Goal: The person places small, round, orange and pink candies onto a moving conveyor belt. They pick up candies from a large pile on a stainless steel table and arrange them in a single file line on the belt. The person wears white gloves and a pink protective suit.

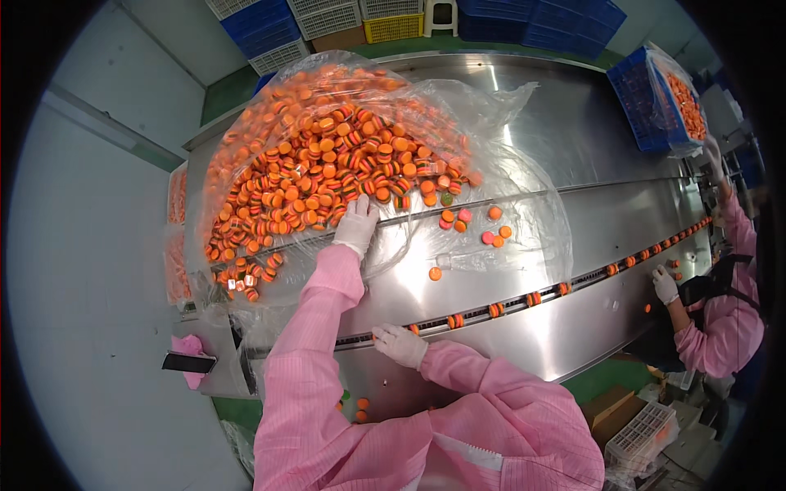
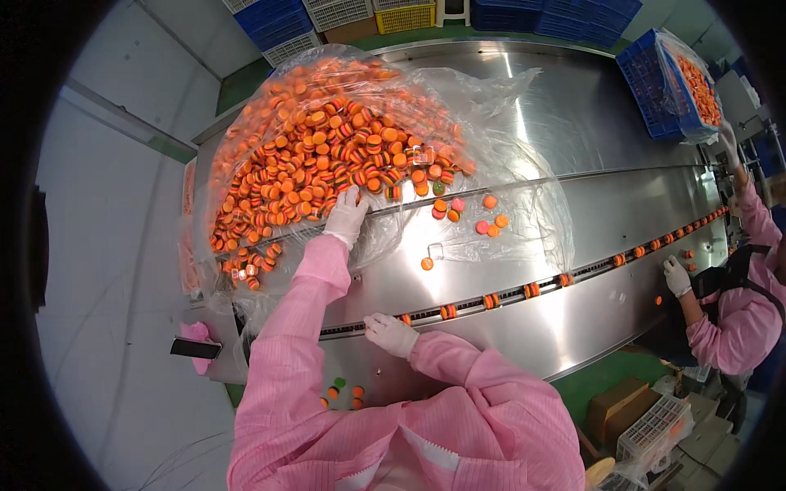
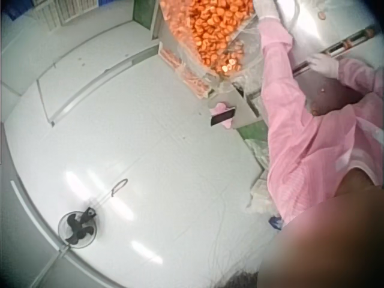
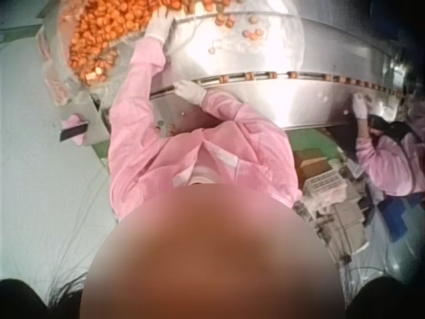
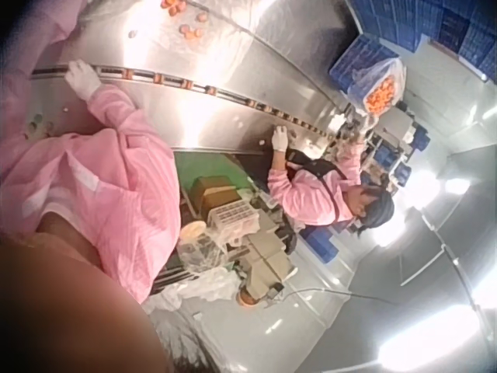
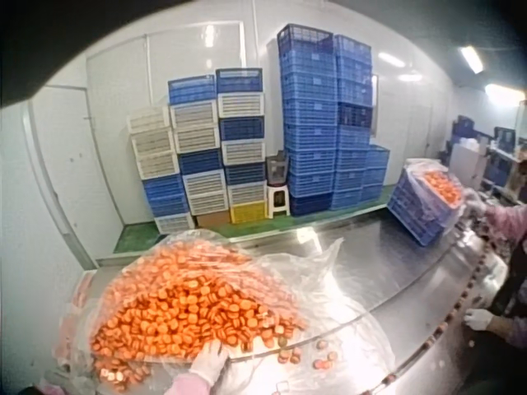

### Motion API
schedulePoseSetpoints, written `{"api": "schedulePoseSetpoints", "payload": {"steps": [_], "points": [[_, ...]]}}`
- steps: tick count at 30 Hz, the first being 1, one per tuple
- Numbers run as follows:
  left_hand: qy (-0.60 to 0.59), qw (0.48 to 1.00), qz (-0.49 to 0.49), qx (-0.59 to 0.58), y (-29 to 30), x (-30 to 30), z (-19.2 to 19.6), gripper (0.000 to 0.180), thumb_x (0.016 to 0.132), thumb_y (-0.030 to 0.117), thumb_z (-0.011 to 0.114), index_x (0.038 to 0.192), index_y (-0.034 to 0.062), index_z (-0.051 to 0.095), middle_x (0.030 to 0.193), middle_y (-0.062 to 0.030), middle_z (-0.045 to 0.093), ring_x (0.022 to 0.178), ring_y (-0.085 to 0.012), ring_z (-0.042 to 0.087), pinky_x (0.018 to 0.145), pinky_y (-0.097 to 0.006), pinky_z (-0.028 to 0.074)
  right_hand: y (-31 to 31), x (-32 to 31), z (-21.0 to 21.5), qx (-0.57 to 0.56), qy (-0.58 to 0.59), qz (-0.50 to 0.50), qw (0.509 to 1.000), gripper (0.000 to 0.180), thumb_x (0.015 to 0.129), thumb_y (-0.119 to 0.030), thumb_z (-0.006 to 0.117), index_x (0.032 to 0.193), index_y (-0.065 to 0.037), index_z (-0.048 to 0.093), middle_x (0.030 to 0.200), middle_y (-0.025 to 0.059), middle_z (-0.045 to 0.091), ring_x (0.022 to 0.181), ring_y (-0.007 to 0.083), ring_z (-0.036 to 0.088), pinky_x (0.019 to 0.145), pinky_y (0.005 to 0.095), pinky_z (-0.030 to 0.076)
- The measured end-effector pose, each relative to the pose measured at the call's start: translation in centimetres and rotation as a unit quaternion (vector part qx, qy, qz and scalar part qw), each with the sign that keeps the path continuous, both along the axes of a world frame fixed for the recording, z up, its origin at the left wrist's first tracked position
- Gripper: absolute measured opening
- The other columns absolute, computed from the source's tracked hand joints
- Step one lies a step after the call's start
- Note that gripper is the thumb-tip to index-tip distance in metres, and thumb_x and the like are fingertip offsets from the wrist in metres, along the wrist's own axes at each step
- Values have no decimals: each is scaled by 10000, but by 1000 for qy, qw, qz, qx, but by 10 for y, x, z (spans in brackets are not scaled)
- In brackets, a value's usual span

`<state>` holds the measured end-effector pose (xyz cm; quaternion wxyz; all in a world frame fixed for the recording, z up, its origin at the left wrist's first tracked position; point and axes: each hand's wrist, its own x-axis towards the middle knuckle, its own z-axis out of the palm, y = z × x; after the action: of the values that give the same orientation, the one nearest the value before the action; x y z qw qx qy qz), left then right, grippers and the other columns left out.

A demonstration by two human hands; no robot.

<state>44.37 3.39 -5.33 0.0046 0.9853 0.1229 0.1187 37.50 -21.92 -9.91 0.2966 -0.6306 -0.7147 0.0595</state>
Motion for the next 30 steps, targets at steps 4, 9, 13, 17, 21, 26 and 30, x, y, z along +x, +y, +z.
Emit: {"api": "schedulePoseSetpoints", "payload": {"steps": [4,9,13,17,21,26,30], "points": [[73,997,16,31,-9,5,7,230,747,42,497,976,30,503,988,-152,469,882,-311,495,719,-378,496,-6,22,20,0,-19,-54,998,143,723,-182,550,847,-113,568,1081,100,542,959,275,528,790,397,431],[13,992,26,-125,-29,-45,1,156,710,23,496,865,27,506,911,-182,485,841,-354,496,723,-413,448,95,131,71,-3,-69,-303,951,273,744,-37,489,1016,-69,496,965,164,498,900,317,521,724,398,444],[98,964,-73,-235,-104,-121,16,46,705,53,509,744,34,525,833,-161,489,788,-341,498,695,-421,435,131,203,16,-51,-52,-256,964,212,775,-31,461,985,-46,482,945,194,482,904,354,512,723,393,458],[184,951,-70,-237,-133,-184,-1,171,712,80,535,879,43,542,926,-151,495,862,-332,495,754,-400,437,135,213,17,-72,-26,-212,974,152,777,-54,469,927,-41,484,920,197,485,888,350,520,701,417,459],[75,967,-65,-236,-125,-166,27,124,692,87,546,810,53,562,860,-139,524,809,-333,513,716,-423,436,121,195,43,-90,-48,-217,971,115,750,-66,512,861,-39,499,823,163,537,790,341,550,682,427,456],[-114,978,112,-132,-39,-99,26,222,761,95,549,981,119,567,957,-128,522,876,-334,529,771,-420,439,67,71,39,-59,81,9,995,73,701,-85,536,763,-53,516,707,138,543,689,319,548,676,401,453],[81,969,164,-168,-7,-87,-11,231,750,69,552,977,109,562,934,-121,514,840,-317,537,758,-389,449,16,-2,13,-101,-6,32,994,185,752,-104,492,926,-68,543,996,124,549,949,297,530,742,391,450]]}}
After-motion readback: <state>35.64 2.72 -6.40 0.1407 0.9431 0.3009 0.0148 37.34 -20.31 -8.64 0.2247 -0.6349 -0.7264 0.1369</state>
